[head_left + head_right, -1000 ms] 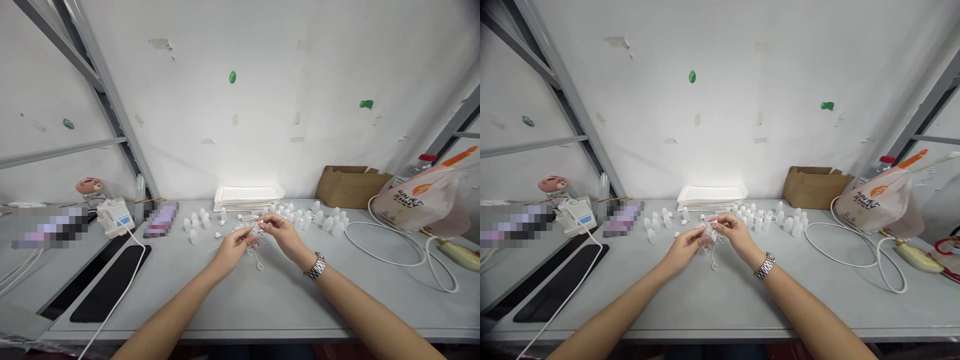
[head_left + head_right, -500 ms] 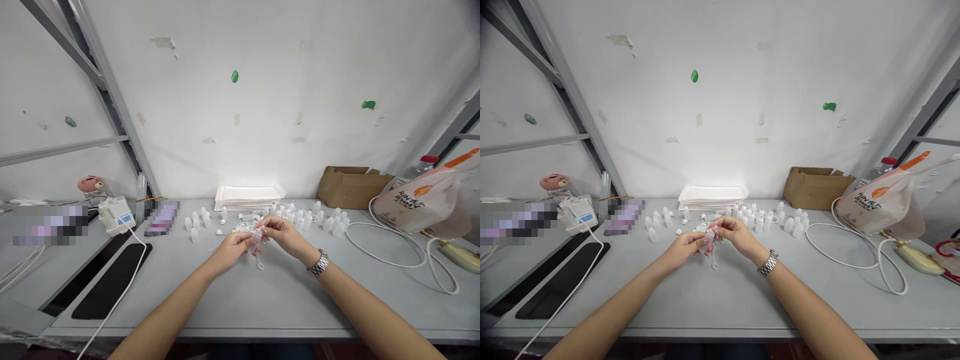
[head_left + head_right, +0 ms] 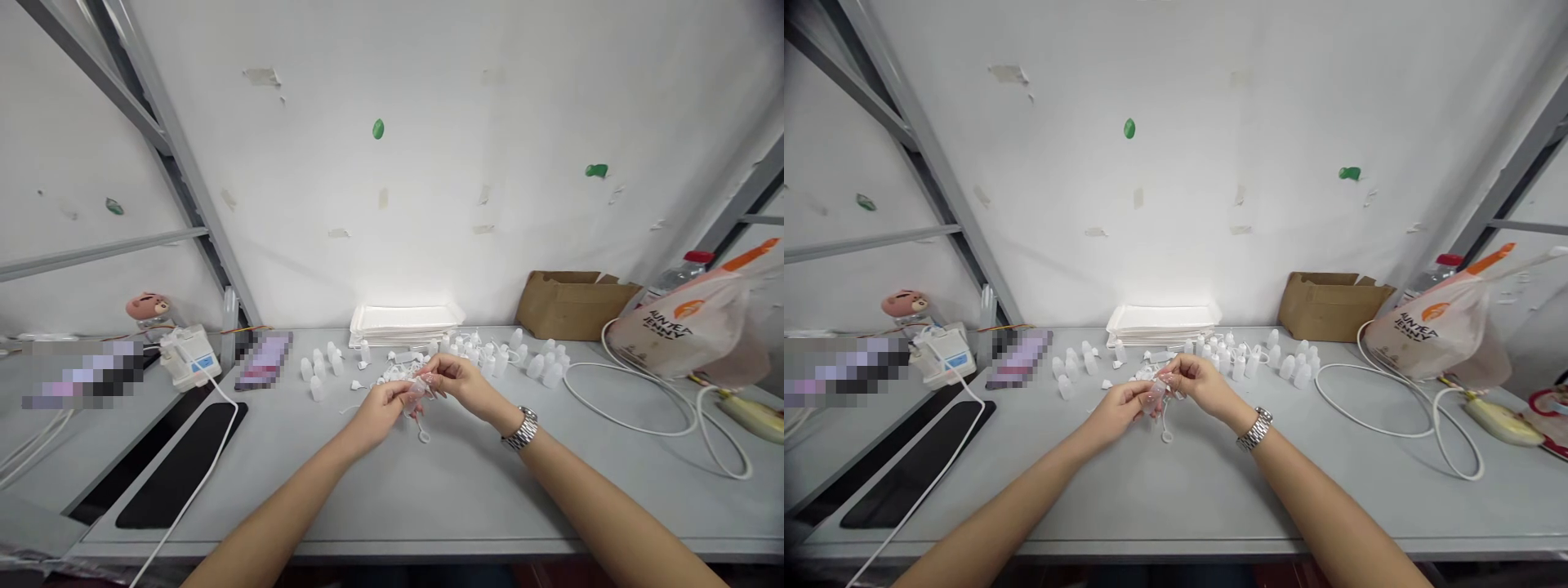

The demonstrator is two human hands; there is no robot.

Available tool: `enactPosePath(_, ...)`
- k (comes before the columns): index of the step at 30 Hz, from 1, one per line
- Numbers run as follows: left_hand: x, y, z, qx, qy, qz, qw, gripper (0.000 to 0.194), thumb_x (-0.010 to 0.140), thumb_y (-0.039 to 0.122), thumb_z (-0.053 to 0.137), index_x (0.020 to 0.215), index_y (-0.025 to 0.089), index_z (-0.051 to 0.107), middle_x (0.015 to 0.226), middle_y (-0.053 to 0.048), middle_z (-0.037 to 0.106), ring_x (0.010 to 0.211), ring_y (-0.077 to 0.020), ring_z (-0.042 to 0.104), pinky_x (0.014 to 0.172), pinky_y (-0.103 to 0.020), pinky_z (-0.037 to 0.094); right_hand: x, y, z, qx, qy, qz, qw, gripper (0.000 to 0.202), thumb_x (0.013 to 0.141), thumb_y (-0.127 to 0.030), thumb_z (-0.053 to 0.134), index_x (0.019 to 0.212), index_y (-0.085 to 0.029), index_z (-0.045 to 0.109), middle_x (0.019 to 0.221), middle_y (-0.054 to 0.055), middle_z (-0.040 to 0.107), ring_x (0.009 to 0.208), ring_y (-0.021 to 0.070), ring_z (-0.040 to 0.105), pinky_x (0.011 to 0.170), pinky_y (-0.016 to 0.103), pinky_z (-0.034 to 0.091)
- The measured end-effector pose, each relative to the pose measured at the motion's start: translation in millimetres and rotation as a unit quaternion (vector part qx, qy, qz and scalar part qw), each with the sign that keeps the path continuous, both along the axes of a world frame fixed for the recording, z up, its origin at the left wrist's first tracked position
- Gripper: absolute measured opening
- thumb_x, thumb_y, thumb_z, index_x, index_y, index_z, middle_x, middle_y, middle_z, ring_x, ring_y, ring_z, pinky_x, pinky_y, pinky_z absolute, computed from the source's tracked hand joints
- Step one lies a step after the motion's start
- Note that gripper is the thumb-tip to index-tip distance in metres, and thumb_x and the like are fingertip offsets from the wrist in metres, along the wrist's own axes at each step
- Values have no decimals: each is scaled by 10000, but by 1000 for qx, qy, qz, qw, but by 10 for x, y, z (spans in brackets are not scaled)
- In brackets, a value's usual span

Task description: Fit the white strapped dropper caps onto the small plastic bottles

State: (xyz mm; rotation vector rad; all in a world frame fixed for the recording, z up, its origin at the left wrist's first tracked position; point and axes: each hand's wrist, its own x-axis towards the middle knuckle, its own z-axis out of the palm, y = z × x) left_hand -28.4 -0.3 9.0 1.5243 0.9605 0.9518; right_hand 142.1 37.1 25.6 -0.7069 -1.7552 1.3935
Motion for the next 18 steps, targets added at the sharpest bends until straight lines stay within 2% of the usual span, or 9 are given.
enactPosePath(4,-25,-31,49,-39,-15,-77,996,332,822,399,464,837,115,635,655,-23,557,566,-94,481,484,-208,285,90,13,49,-21,-2,87,996,179,755,-331,621,783,-158,587,660,9,599,586,107,527,561,268,394)
enactPosePath(8,-31,-45,51,-63,-41,-95,993,355,814,420,485,839,98,633,640,-20,542,524,-74,448,474,-206,281,120,-3,99,-20,-10,115,993,172,746,-323,632,755,-157,585,669,8,603,606,112,550,584,282,419)
enactPosePath(13,-25,-27,28,-85,-72,-91,990,364,788,439,519,837,94,624,626,-11,521,515,-72,446,458,-204,297,90,-16,91,3,-32,72,997,210,755,-364,610,759,-158,566,646,4,582,579,109,527,545,269,397)
enactPosePath(18,54,-19,-25,-54,-23,7,998,276,683,336,645,855,124,609,694,-15,570,571,-95,500,492,-210,360,-21,-20,-50,41,-90,-39,994,251,776,-386,571,678,-177,471,591,-20,522,544,96,465,505,243,349)
